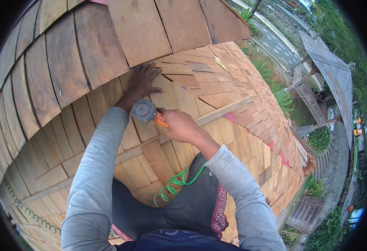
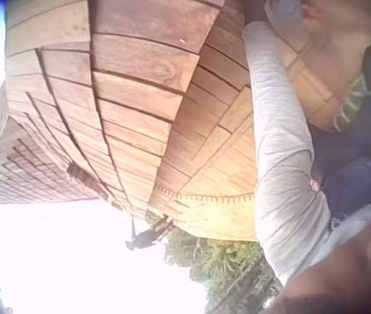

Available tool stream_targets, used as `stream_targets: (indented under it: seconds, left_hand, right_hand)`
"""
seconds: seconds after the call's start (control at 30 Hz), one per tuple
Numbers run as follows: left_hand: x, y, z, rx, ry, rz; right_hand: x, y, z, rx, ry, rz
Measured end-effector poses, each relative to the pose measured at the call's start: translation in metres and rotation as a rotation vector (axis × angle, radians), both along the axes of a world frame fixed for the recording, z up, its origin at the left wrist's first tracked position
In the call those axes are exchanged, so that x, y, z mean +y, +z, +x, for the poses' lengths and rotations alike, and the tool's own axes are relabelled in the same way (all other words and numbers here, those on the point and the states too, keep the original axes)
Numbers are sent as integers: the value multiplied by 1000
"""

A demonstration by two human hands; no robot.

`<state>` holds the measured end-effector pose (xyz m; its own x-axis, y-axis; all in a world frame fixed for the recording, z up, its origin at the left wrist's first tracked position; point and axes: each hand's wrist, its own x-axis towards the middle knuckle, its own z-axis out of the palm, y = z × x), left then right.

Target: The person places wooden shingles onto a roof, aligns them with a guideline, and secures them using a pneumatic nail gun.

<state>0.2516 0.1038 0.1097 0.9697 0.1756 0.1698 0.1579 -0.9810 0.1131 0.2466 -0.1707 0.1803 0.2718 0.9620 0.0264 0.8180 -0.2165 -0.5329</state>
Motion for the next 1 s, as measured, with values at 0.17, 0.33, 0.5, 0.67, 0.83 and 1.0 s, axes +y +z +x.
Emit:
stream_targets:
  seconds: [0.17, 0.33, 0.5, 0.67, 0.83, 1.0]
  left_hand:
    - [-44, -11, -7, 11, -8, 213]
    - [-59, -27, -26, -3, 46, 245]
    - [-64, -23, -37, 70, -40, 210]
    - [-61, -23, -40, 58, -54, 194]
    - [-69, -25, -42, 57, -49, 203]
    - [-69, -29, -43, 37, -63, 188]
  right_hand:
    - [-95, 12, -19, 846, -401, 256]
    - [-148, -9, -43, 1007, -673, 510]
    - [-185, -26, -41, 1031, -741, 557]
    - [-190, -29, -37, 1064, -734, 578]
    - [-181, -34, -36, 1033, -693, 482]
    - [-163, -27, -31, 855, -609, 344]
